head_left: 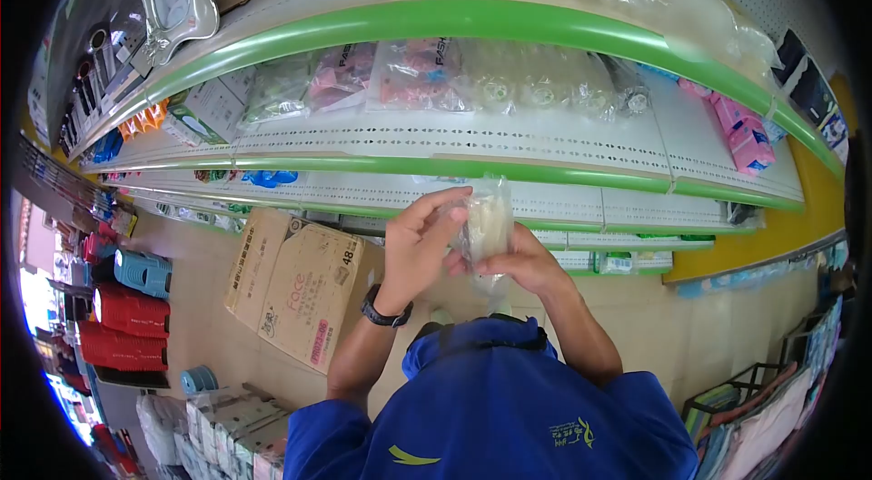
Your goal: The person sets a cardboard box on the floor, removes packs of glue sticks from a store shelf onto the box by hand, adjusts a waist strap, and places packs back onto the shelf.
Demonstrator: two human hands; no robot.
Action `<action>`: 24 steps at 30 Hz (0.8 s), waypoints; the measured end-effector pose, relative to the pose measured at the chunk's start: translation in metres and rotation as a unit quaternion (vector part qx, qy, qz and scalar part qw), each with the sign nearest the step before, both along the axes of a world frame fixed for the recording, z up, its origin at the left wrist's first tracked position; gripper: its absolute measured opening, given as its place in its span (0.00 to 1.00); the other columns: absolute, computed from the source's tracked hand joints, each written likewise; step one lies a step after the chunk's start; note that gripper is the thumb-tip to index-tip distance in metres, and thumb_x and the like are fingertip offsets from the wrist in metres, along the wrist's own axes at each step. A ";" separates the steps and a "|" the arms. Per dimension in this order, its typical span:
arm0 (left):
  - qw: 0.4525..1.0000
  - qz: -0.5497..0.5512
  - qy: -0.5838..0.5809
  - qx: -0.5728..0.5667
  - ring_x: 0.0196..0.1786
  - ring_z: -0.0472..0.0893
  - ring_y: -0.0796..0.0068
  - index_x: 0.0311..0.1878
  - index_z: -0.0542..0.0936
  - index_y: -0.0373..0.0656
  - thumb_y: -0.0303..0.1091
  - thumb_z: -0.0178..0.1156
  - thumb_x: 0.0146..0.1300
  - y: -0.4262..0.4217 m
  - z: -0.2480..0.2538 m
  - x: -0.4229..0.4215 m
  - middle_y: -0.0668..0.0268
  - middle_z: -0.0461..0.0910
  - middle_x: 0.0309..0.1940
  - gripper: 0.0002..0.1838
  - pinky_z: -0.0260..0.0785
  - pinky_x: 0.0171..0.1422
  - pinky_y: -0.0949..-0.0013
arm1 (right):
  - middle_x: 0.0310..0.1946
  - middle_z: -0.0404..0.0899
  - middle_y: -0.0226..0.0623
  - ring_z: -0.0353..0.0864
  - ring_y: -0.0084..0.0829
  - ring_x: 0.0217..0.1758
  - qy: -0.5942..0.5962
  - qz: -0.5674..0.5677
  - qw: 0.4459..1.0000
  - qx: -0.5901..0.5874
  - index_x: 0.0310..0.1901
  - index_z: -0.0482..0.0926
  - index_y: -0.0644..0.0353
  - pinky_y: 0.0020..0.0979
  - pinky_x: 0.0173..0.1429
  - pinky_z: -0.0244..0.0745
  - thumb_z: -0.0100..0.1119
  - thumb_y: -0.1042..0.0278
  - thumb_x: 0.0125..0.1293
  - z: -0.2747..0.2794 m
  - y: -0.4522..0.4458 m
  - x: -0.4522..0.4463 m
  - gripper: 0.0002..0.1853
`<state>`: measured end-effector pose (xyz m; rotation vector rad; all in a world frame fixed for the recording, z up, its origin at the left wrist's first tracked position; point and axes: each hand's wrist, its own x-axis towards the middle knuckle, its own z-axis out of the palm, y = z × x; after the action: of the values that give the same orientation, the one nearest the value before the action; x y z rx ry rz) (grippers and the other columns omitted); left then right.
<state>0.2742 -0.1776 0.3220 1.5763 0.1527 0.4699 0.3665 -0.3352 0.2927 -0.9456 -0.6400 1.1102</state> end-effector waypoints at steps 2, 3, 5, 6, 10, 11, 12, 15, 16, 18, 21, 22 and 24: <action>1.000 0.016 -0.006 0.012 0.38 0.78 0.84 0.55 0.79 0.37 0.31 0.57 0.70 0.000 0.001 0.004 0.67 0.84 0.41 0.14 0.71 0.39 0.80 | 0.50 0.79 0.48 0.81 0.37 0.53 0.042 0.007 0.999 0.028 0.65 0.64 0.67 0.35 0.58 0.74 0.59 0.78 0.57 -0.004 -0.001 0.001 0.31; 1.000 0.019 -0.003 0.007 0.39 0.79 0.84 0.54 0.80 0.37 0.32 0.56 0.70 -0.001 0.003 0.004 0.66 0.84 0.42 0.14 0.71 0.40 0.80 | 0.52 0.79 0.48 0.80 0.37 0.54 0.064 0.009 0.997 0.043 0.65 0.63 0.67 0.36 0.58 0.73 0.60 0.78 0.57 -0.007 -0.002 -0.001 0.32; 0.999 0.029 -0.014 0.037 0.41 0.80 0.83 0.53 0.81 0.38 0.32 0.56 0.70 -0.001 0.004 0.007 0.64 0.85 0.44 0.13 0.72 0.43 0.79 | 0.54 0.76 0.46 0.78 0.36 0.56 0.030 -0.050 0.998 0.027 0.64 0.63 0.67 0.37 0.60 0.72 0.63 0.77 0.56 -0.012 -0.003 -0.001 0.33; 0.996 0.035 -0.025 0.072 0.42 0.81 0.82 0.53 0.82 0.38 0.32 0.57 0.70 0.000 0.004 0.008 0.63 0.85 0.44 0.13 0.73 0.44 0.79 | 0.55 0.75 0.45 0.77 0.35 0.57 0.012 -0.080 0.997 0.019 0.64 0.64 0.67 0.37 0.62 0.71 0.65 0.76 0.56 -0.015 -0.004 -0.001 0.33; 0.985 0.053 -0.010 0.167 0.43 0.81 0.81 0.52 0.82 0.36 0.30 0.57 0.69 -0.006 0.018 0.009 0.61 0.85 0.44 0.12 0.73 0.50 0.75 | 0.55 0.74 0.39 0.74 0.31 0.59 -0.112 -0.181 0.977 0.029 0.62 0.65 0.65 0.38 0.65 0.67 0.68 0.76 0.56 -0.024 -0.006 0.001 0.32; 0.981 0.053 -0.015 0.189 0.44 0.82 0.80 0.52 0.82 0.36 0.29 0.57 0.69 -0.008 0.020 0.010 0.61 0.85 0.44 0.12 0.73 0.50 0.75 | 0.54 0.75 0.38 0.74 0.31 0.59 -0.141 -0.208 0.967 0.034 0.62 0.65 0.65 0.37 0.65 0.67 0.68 0.76 0.57 -0.024 -0.005 0.001 0.32; 0.976 0.052 -0.021 0.210 0.44 0.82 0.80 0.52 0.82 0.36 0.28 0.57 0.68 -0.010 0.022 0.012 0.60 0.86 0.44 0.12 0.73 0.50 0.75 | 0.53 0.75 0.38 0.74 0.30 0.58 -0.170 -0.234 0.957 0.040 0.62 0.65 0.64 0.37 0.65 0.67 0.68 0.76 0.57 -0.024 -0.003 0.001 0.31; 0.972 0.046 -0.018 0.231 0.44 0.83 0.78 0.52 0.82 0.37 0.27 0.58 0.67 -0.014 0.023 0.017 0.59 0.86 0.43 0.12 0.73 0.50 0.75 | 0.51 0.76 0.37 0.76 0.27 0.55 -0.191 -0.290 0.936 0.047 0.60 0.67 0.66 0.34 0.63 0.69 0.63 0.79 0.61 -0.023 -0.001 -0.002 0.25; 0.972 0.043 -0.012 0.230 0.44 0.84 0.78 0.51 0.82 0.37 0.26 0.58 0.67 -0.015 0.023 0.018 0.59 0.86 0.43 0.12 0.73 0.51 0.75 | 0.49 0.77 0.37 0.77 0.26 0.53 -0.185 -0.297 0.936 0.036 0.58 0.69 0.67 0.32 0.61 0.70 0.61 0.79 0.62 -0.024 -0.001 -0.002 0.22; 0.976 0.031 -0.005 0.217 0.46 0.83 0.77 0.54 0.80 0.36 0.26 0.59 0.66 -0.014 0.021 0.022 0.58 0.85 0.46 0.14 0.73 0.52 0.74 | 0.45 0.79 0.36 0.78 0.24 0.48 -0.170 -0.312 0.935 0.014 0.55 0.71 0.68 0.29 0.57 0.73 0.57 0.79 0.65 -0.027 -0.003 -0.001 0.17; 0.989 0.037 -0.013 0.140 0.48 0.84 0.72 0.55 0.79 0.36 0.28 0.62 0.64 -0.018 0.017 0.026 0.55 0.84 0.47 0.17 0.74 0.52 0.71 | 0.39 0.81 0.34 0.79 0.22 0.43 -0.164 -0.303 0.938 -0.026 0.50 0.75 0.69 0.27 0.51 0.75 0.54 0.78 0.68 -0.031 -0.008 0.002 0.11; 0.993 0.044 -0.018 0.104 0.48 0.85 0.70 0.55 0.79 0.37 0.29 0.63 0.62 -0.020 0.016 0.027 0.55 0.84 0.47 0.18 0.75 0.51 0.70 | 0.38 0.81 0.33 0.78 0.22 0.42 -0.133 -0.311 0.941 -0.011 0.50 0.75 0.69 0.26 0.50 0.75 0.53 0.77 0.69 -0.030 -0.009 0.002 0.11; 0.994 0.051 -0.021 0.095 0.49 0.84 0.71 0.56 0.78 0.36 0.30 0.64 0.62 -0.019 0.006 0.024 0.54 0.83 0.49 0.20 0.74 0.53 0.70 | 0.37 0.81 0.32 0.78 0.21 0.40 -0.070 -0.326 0.943 0.019 0.50 0.76 0.69 0.26 0.48 0.74 0.53 0.76 0.69 -0.027 -0.009 0.003 0.10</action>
<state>0.2980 -0.1961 0.3281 1.7485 0.1605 0.6115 0.3691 -0.3447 0.2660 -1.1021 -0.4085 0.4418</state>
